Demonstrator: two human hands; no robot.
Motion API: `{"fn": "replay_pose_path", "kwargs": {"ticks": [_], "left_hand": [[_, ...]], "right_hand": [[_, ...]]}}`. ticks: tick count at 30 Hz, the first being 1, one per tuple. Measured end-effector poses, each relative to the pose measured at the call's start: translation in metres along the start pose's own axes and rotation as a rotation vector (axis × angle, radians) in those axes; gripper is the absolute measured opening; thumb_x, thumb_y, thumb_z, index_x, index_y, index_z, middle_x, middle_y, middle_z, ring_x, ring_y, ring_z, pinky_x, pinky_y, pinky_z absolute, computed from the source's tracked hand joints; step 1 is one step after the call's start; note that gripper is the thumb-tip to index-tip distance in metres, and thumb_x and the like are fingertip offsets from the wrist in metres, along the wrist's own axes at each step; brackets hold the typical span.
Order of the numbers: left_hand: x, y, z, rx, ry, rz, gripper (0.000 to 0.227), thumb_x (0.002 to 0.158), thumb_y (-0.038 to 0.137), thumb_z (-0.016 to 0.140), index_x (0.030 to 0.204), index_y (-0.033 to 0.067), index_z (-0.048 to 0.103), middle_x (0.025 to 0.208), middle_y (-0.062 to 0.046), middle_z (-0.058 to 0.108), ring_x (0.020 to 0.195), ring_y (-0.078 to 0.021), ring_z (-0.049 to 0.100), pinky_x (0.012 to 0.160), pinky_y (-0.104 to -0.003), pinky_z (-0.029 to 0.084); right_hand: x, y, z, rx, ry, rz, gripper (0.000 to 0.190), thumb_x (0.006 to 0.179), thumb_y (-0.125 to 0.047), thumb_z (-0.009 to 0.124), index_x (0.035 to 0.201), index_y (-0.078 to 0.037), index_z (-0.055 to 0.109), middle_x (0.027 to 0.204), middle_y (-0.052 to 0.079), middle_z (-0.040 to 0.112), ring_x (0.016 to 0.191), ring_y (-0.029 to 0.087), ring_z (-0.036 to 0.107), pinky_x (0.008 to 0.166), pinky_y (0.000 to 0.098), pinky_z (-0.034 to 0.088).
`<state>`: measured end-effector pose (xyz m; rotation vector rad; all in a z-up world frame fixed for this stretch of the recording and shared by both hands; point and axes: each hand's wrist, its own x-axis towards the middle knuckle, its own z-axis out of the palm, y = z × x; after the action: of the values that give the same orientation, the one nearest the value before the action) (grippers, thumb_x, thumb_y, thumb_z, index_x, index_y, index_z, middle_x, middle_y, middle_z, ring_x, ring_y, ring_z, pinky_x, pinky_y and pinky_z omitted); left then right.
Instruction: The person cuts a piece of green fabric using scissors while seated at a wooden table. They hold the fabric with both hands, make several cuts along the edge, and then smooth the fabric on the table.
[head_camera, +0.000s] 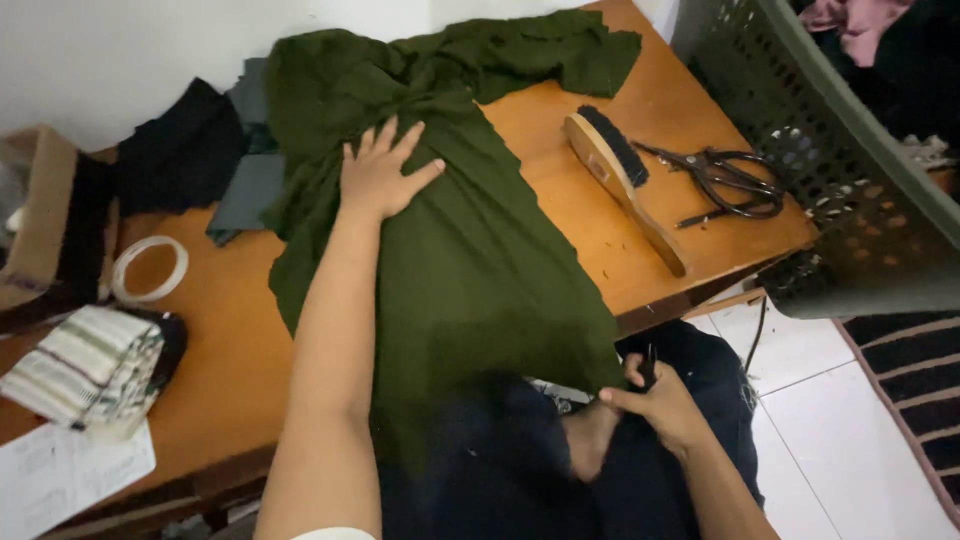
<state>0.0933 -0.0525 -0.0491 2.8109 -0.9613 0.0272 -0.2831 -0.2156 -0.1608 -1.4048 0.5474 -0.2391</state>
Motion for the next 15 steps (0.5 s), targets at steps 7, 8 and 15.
{"fn": "replay_pose_path", "kwargs": {"ticks": [7,8,15], "left_hand": [[0.047,-0.016,0.003,-0.108,0.068,-0.003,0.062,0.077,0.060,0.040,0.131,0.0297,0.033,0.136,-0.009,0.029,0.120,-0.0268,0.034,0.090,-0.039,0.032],[0.050,-0.018,0.005,-0.109,0.057,0.000,0.062,0.077,0.060,0.040,0.131,0.0297,0.033,0.136,-0.009,0.029,0.120,-0.0268,0.034,0.090,-0.039,0.032],[0.069,-0.033,0.016,0.284,0.687,0.409,0.039,0.083,0.028,0.061,0.114,0.0052,0.054,0.114,-0.011,0.055,0.085,-0.0229,0.059,0.064,-0.031,0.047]], "right_hand": [[0.018,0.045,-0.008,0.144,-0.037,0.081,0.040,0.057,0.014,0.068,0.052,-0.008,0.036,0.067,0.010,0.059,0.066,0.019,0.055,0.067,0.0284,0.044],[0.019,0.044,-0.009,0.146,-0.031,0.090,0.040,0.057,0.014,0.068,0.052,-0.008,0.036,0.067,0.010,0.059,0.066,0.019,0.055,0.067,0.0284,0.044],[0.013,0.028,-0.007,0.218,0.009,-0.116,0.037,0.063,0.009,0.063,0.051,-0.010,0.034,0.058,0.011,0.056,0.060,0.019,0.051,0.060,0.0276,0.041]]}}
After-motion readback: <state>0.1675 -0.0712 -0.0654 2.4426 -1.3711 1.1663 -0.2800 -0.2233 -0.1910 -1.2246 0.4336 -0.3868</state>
